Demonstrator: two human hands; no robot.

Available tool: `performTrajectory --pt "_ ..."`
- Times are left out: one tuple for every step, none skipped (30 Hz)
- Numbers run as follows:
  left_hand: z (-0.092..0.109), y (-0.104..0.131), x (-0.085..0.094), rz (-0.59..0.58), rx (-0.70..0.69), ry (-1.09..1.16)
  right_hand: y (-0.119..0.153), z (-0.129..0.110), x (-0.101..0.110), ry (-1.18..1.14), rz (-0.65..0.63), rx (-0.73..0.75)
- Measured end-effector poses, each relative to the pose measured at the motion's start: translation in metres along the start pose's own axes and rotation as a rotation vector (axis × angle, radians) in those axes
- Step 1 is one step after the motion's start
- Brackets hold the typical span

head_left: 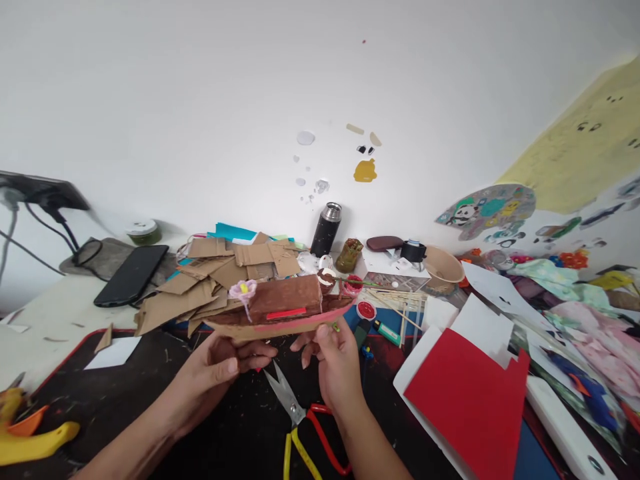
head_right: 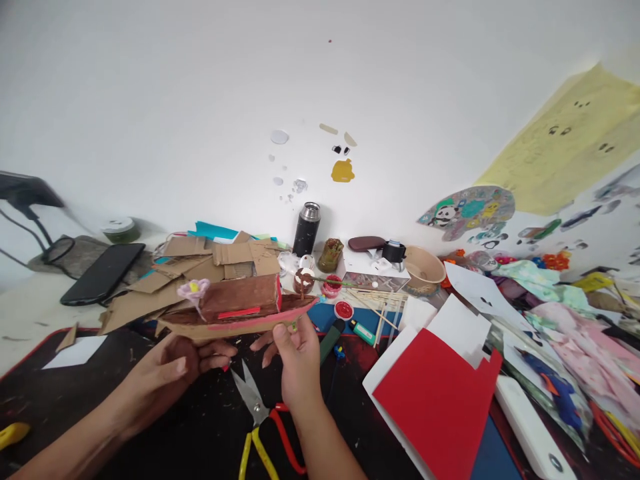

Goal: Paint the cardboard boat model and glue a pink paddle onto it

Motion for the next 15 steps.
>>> performTrajectory --pt "0.001 0.000 -0.002 -0.013 0.001 -0.001 0.000 -0.001 0.002 -0.001 0.015 -0.002" --pt "0.001 0.001 -0.004 -0.021 0.006 -0.008 0.000 -0.002 0.003 -0.003 0.024 -0.006" --pt "0.001 0.001 -0.005 -0.027 0.018 -0.021 0.000 -0.003 0.003 -0.007 0.026 -0.013" --pt "0.000 0.001 -0.005 -0.030 0.037 -0.041 0.000 -0.004 0.003 -0.017 0.024 -0.021" --pt "-0.002 0.001 -0.004 -0.025 0.057 -0.062 0.000 -0.004 0.003 -0.029 0.020 -0.031" --pt "-0.003 0.001 -0.002 -0.005 0.071 -0.077 0.000 -0.004 0.003 -0.043 0.017 -0.040" --pt "-0.002 0.000 0.002 0.030 0.076 -0.082 -0.001 -0.004 0.003 -0.062 0.019 -0.048" --pt "-0.001 -0.001 0.007 0.075 0.070 -0.072 -0.001 -0.003 0.004 -0.080 0.023 -0.054" --pt "0.001 -0.002 0.012 0.126 0.054 -0.048 -0.001 -0.003 0.004 -0.095 0.029 -0.058" --pt "0.005 -0.003 0.017 0.174 0.031 -0.017 -0.001 -0.003 0.005 -0.106 0.035 -0.061" --pt "0.009 -0.004 0.021 0.212 0.011 0.011 -0.001 -0.003 0.006 -0.113 0.038 -0.061" --pt "0.012 -0.005 0.024 0.233 -0.001 0.024 -0.002 -0.003 0.007 -0.116 0.039 -0.061" --pt "0.017 -0.006 0.026 0.245 -0.011 0.020 -0.001 -0.002 0.007 -0.115 0.036 -0.061" --pt "0.022 -0.007 0.028 0.248 -0.021 0.002 -0.001 -0.002 0.007 -0.116 0.033 -0.061" --pt "0.029 -0.007 0.030 0.249 -0.041 -0.024 -0.001 -0.001 0.007 -0.120 0.028 -0.064"
Point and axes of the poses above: each hand's wrist, its own y-axis away from the middle knuckle, its own x-axis out of the back of the hand, z = x × y, the point moved 9 cm from there along -y, towards the middle knuckle, and after that the axes turned 3 degrees about x, right-handed, at the moved point
